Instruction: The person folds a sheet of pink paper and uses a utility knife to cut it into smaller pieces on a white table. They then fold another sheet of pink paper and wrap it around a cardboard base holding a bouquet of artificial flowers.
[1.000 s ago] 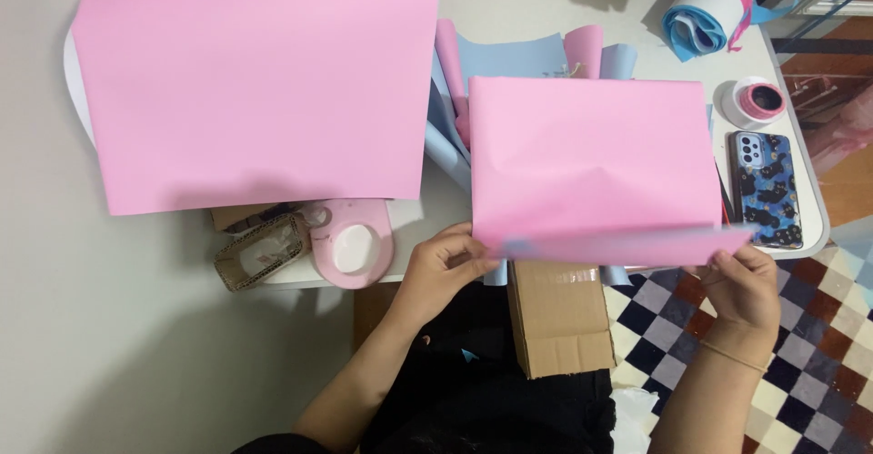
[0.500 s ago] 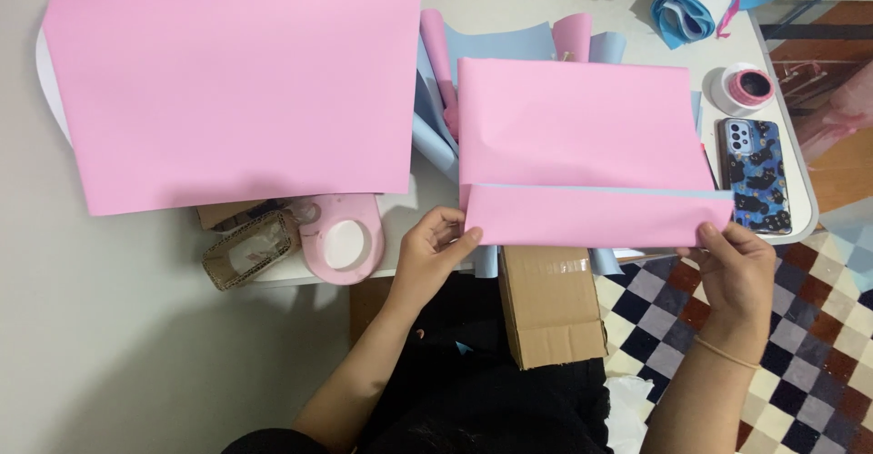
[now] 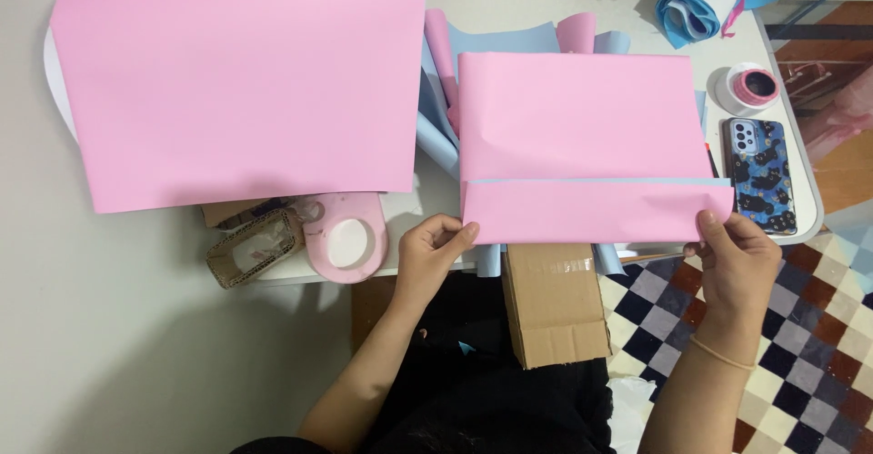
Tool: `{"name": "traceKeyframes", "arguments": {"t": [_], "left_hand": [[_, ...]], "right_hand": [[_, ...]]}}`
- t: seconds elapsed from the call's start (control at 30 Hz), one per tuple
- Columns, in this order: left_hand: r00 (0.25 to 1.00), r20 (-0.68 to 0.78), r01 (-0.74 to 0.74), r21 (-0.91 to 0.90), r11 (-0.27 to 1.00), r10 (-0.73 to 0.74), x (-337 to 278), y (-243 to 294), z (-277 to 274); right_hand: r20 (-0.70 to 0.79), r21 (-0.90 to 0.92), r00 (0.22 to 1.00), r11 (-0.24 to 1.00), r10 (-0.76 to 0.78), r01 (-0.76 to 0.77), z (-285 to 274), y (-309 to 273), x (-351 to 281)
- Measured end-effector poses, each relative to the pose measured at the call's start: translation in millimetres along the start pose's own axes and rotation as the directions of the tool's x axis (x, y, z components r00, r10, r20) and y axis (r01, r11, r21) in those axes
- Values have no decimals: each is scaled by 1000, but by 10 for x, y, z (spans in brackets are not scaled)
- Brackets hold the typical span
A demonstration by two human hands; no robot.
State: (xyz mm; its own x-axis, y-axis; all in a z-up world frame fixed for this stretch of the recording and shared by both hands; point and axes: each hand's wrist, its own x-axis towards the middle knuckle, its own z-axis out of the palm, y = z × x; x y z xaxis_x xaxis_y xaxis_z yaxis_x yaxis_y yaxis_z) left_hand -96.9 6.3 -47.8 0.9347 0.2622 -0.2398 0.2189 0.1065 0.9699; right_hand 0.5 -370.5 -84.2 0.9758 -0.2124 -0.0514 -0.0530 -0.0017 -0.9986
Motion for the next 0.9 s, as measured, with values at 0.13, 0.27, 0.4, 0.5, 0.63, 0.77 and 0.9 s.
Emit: {"name": "traceKeyframes", "arguments": {"t": [0.13,0.27,0.4,0.5,0.63,0.77,0.9], "left_hand": [[1000,3,30,-95,995,-30,-6,70,15],[995,-37,94,-74,993,-97,9,174,-6],[996,39,89,-169,982,-83,104,-52,2],[996,53,-60,-128,990,67,88,16,96],[924,101,-370,-2,929,368,87,307,212],[884,53,-467,86,880,464,154,493,203],[963,-22,-271,-80,959,270,243,499,122]], "right_hand": [[-25,18,999,1000,-20,21,146,-144,-46],[128,15,987,995,97,-99,41,-197,46],[195,-116,964,980,183,-163,-164,-62,239],[184,-114,982,993,50,-30,-59,-356,155],[91,-2,952,956,-293,294,-133,-456,328],[10,-21,943,943,-333,333,30,-550,462],[60,-78,984,982,-166,171,300,-632,481]]}}
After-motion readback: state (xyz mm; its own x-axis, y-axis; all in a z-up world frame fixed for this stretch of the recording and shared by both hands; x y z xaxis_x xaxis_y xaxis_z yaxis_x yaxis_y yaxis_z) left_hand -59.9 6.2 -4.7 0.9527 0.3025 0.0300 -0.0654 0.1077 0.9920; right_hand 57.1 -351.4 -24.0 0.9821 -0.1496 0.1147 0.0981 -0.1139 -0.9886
